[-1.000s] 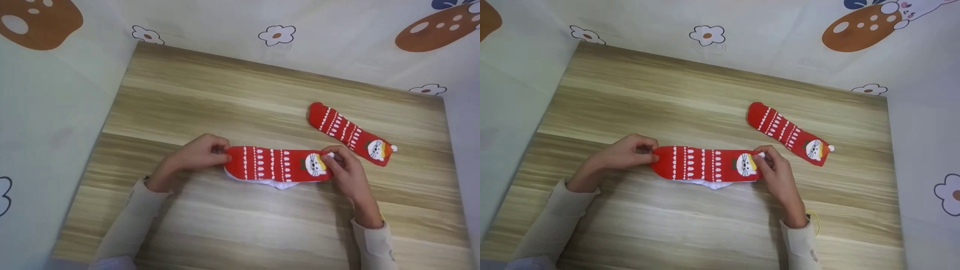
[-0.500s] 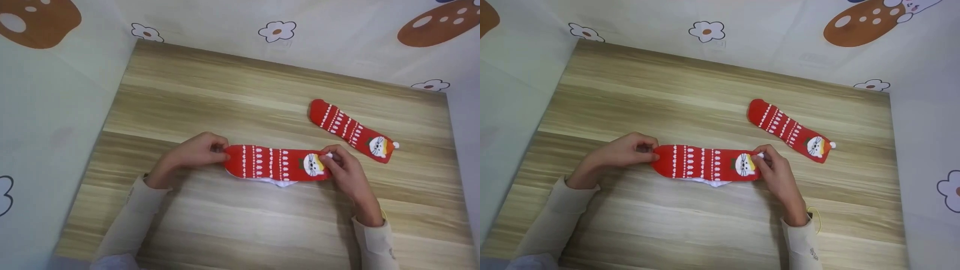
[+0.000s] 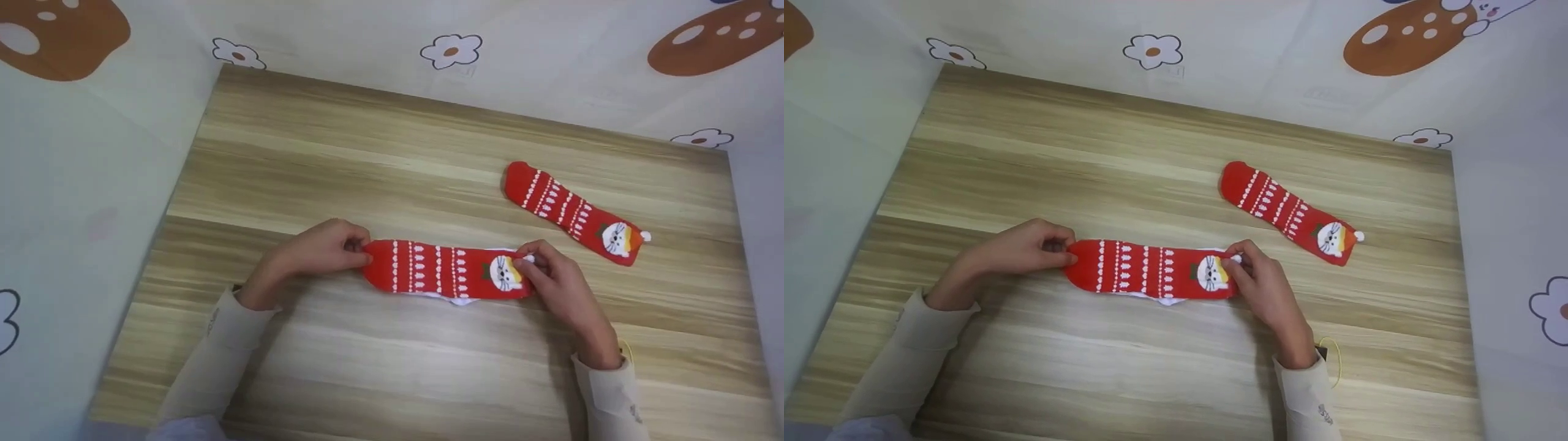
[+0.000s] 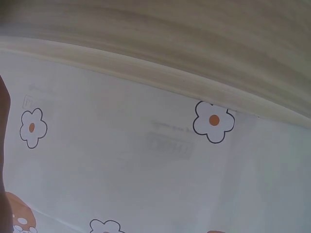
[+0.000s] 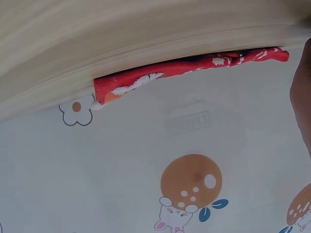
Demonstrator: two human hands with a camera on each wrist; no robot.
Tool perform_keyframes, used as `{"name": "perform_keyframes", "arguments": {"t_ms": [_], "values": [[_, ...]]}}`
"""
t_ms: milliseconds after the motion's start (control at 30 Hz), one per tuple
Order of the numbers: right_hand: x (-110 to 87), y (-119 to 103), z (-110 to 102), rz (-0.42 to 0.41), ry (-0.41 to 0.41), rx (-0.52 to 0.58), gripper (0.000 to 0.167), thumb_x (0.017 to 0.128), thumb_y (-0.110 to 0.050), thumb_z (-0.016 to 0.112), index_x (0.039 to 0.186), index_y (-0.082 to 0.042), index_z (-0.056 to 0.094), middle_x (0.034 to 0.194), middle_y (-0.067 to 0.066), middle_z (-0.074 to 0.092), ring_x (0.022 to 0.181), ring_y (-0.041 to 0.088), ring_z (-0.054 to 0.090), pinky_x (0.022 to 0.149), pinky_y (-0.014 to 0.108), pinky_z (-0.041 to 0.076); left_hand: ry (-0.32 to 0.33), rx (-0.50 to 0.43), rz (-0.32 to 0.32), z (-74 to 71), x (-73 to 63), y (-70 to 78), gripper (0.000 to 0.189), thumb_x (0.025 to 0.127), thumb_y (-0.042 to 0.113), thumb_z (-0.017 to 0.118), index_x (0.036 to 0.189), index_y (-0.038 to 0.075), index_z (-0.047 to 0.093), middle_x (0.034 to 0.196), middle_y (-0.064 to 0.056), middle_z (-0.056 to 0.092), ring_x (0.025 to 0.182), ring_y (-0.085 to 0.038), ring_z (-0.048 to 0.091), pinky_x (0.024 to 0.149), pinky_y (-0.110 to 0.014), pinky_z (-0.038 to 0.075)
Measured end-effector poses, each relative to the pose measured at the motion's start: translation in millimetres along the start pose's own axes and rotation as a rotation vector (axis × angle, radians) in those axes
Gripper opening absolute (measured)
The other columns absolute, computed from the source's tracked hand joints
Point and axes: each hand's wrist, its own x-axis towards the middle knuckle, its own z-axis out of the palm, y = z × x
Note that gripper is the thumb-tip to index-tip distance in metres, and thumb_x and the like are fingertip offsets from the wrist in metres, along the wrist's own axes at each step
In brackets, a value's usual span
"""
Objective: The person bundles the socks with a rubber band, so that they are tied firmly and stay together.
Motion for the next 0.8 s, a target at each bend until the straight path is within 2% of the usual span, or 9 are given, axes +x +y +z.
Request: {"name": "perform_keyframes", "arguments": {"t_ms": [100,200,300,433,600,800], "values": [[0.4,-0.1,0.2,0.000,0.003,-0.018,0.048,0.097,-0.053,0.066,0.131,-0.021,0.057,0.126,-0.001,0.070,0.112,0.021,0.067,0.086,0.023,0.057,0.006,0.022,-0.007,0.8,0.8,0.1,0.012,0.096,0.016,0.067,0.085,0.015,0.066,0.074,0.003,0.063,0.072,-0.014,0.055,0.069,-0.029,0.048],[0.4,-0.5,-0.5,0.011,-0.002,-0.054,0.056,0.096,-0.055,0.066,0.141,-0.023,0.056,0.127,0.001,0.068,0.111,0.022,0.066,0.085,0.024,0.057,0.017,0.033,-0.006,1.9,2.7,-0.5,0.002,0.096,0.017,0.070,0.096,0.015,0.069,0.083,0.001,0.068,0.078,-0.016,0.060,0.074,-0.032,0.052],[0.1,-0.9,-1.7,0.023,-0.017,-0.092,0.058,0.096,-0.056,0.066,0.144,-0.024,0.056,0.129,0.002,0.067,0.111,0.022,0.064,0.085,0.025,0.056,0.027,0.044,-0.007,3.6,4.3,-0.8,0.019,0.094,0.018,0.073,0.113,0.016,0.068,0.094,0.001,0.071,0.086,-0.017,0.063,0.080,-0.033,0.054],[-1.0,-0.5,-2.9,0.025,-0.034,-0.118,0.050,0.096,-0.055,0.067,0.135,-0.024,0.062,0.128,0.000,0.068,0.110,0.021,0.064,0.086,0.025,0.055,0.009,0.045,-0.004,6.0,4.1,0.1,0.035,0.093,0.019,0.075,0.127,0.019,0.066,0.105,0.003,0.072,0.092,-0.017,0.063,0.084,-0.035,0.056],[-0.8,0.5,-1.3,0.007,-0.028,-0.121,0.043,0.097,-0.048,0.069,0.129,-0.019,0.065,0.124,0.003,0.070,0.106,0.021,0.066,0.085,0.022,0.054,-0.018,0.023,-0.012,6.8,3.3,-0.4,0.032,0.093,0.019,0.075,0.125,0.021,0.071,0.109,0.006,0.073,0.095,-0.017,0.064,0.087,-0.035,0.056],[0.9,0.4,0.6,0.019,-0.004,-0.098,0.039,0.098,-0.046,0.068,0.126,-0.018,0.063,0.122,0.003,0.072,0.105,0.021,0.067,0.084,0.021,0.055,-0.025,0.007,-0.033,6.4,3.5,0.0,0.026,0.096,0.024,0.073,0.122,0.020,0.074,0.105,0.006,0.074,0.091,-0.016,0.065,0.084,-0.034,0.056]]}}
